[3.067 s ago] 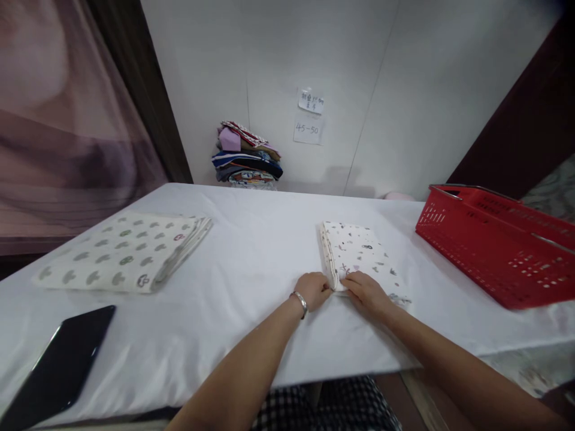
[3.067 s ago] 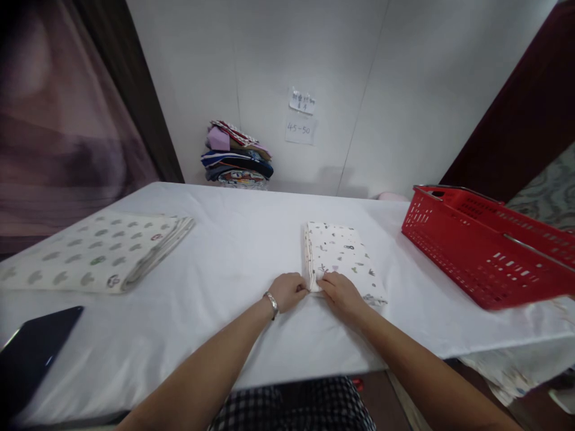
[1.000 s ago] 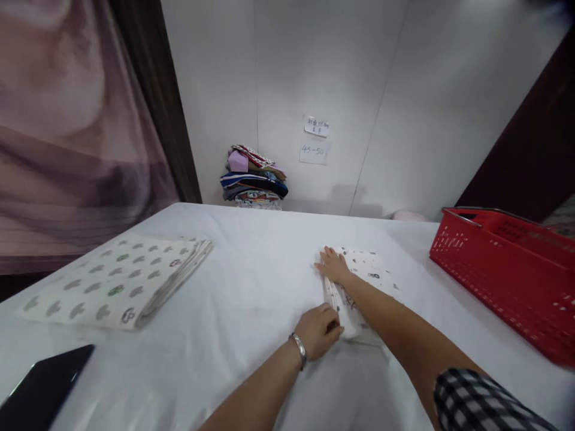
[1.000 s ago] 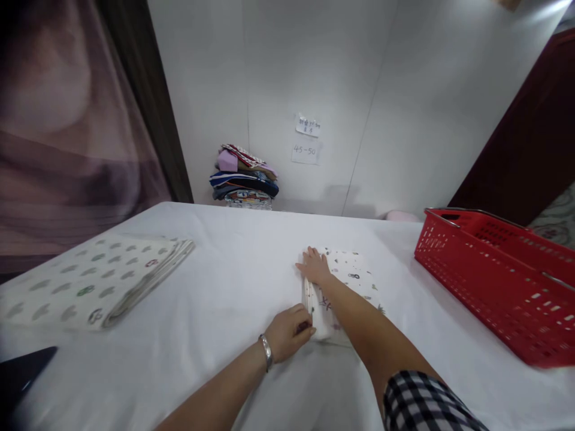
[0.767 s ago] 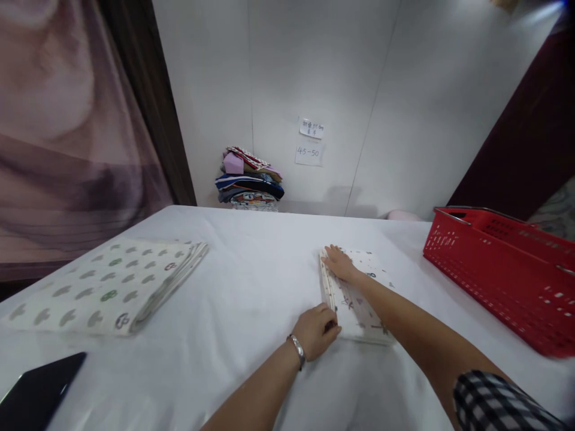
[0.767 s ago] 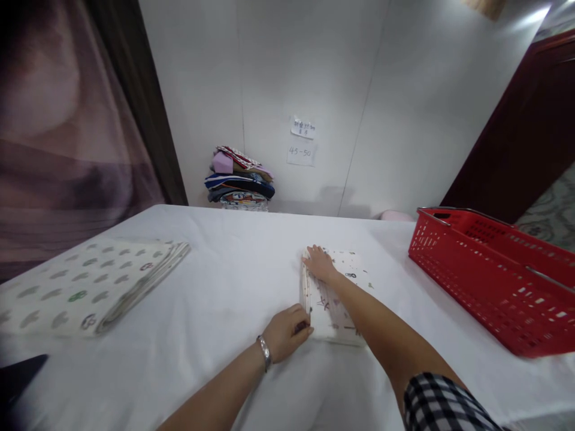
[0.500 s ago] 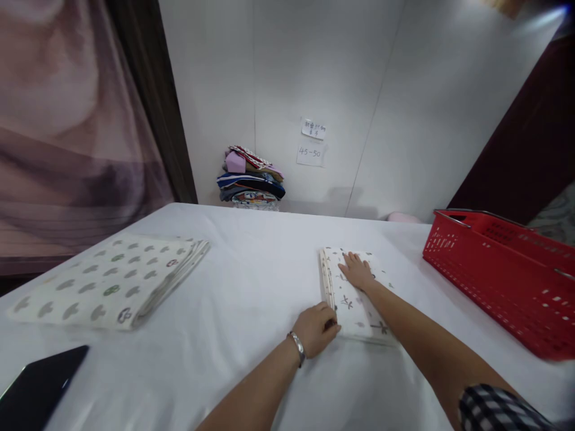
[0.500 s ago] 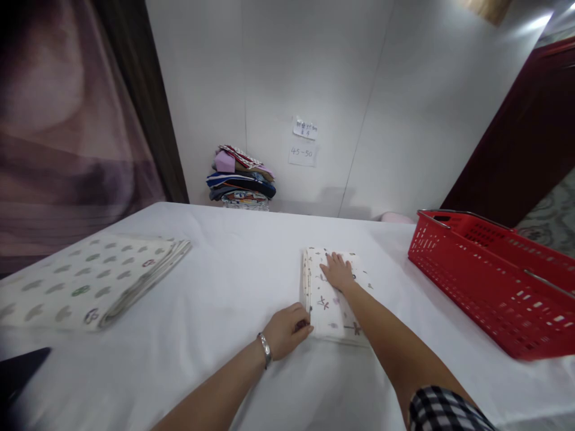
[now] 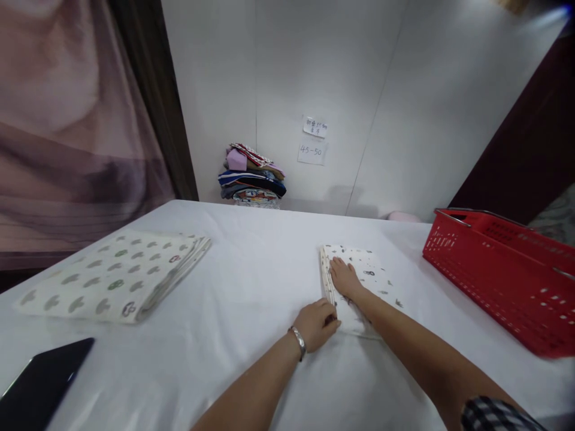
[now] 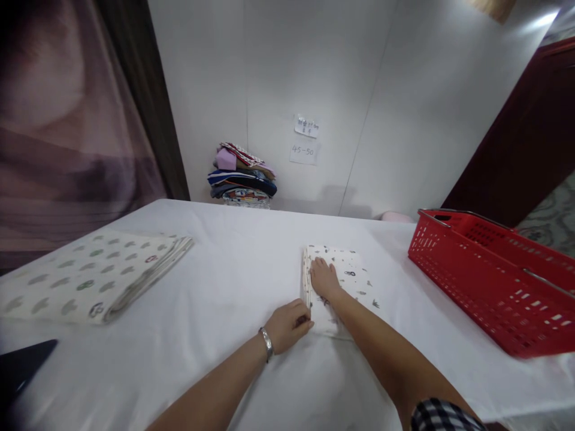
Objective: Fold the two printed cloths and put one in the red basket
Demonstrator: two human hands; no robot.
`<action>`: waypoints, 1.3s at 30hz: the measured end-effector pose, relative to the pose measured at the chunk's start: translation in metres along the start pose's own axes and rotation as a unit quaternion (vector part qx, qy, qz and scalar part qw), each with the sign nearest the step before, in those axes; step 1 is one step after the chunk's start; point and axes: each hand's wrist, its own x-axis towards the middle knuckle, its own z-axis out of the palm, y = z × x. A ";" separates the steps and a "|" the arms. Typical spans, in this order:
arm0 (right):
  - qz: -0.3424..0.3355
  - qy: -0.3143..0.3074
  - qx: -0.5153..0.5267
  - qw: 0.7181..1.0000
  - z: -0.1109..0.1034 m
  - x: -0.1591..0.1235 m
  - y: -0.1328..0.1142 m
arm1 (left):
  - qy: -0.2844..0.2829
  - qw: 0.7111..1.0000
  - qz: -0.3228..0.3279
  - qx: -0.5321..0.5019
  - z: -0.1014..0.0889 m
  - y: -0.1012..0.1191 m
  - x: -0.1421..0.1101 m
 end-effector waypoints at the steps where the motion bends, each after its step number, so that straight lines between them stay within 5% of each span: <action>1: 0.002 -0.003 -0.001 1.000 0.000 -0.001 -0.001 | 0.000 1.000 -0.001 -0.001 0.000 0.000 0.000; 14: -0.023 -0.031 0.045 0.998 -0.010 -0.004 -0.008 | 0.006 1.000 0.003 -0.005 -0.001 0.001 0.000; 19: 0.001 0.012 0.003 1.000 -0.022 -0.024 0.035 | 0.013 1.000 0.014 -0.011 0.001 -0.001 -0.002; 24: 0.117 0.024 -0.047 0.992 -0.011 -0.049 0.092 | -0.002 1.000 -0.002 -0.016 -0.001 0.001 -0.001; 33: 0.143 -0.008 0.054 0.988 -0.014 -0.047 0.118 | -0.008 1.000 -0.007 -0.021 -0.002 0.002 -0.001; 39: 0.228 0.043 0.173 0.957 -0.023 -0.082 0.142 | -0.007 1.000 -0.013 -0.024 -0.002 0.002 -0.001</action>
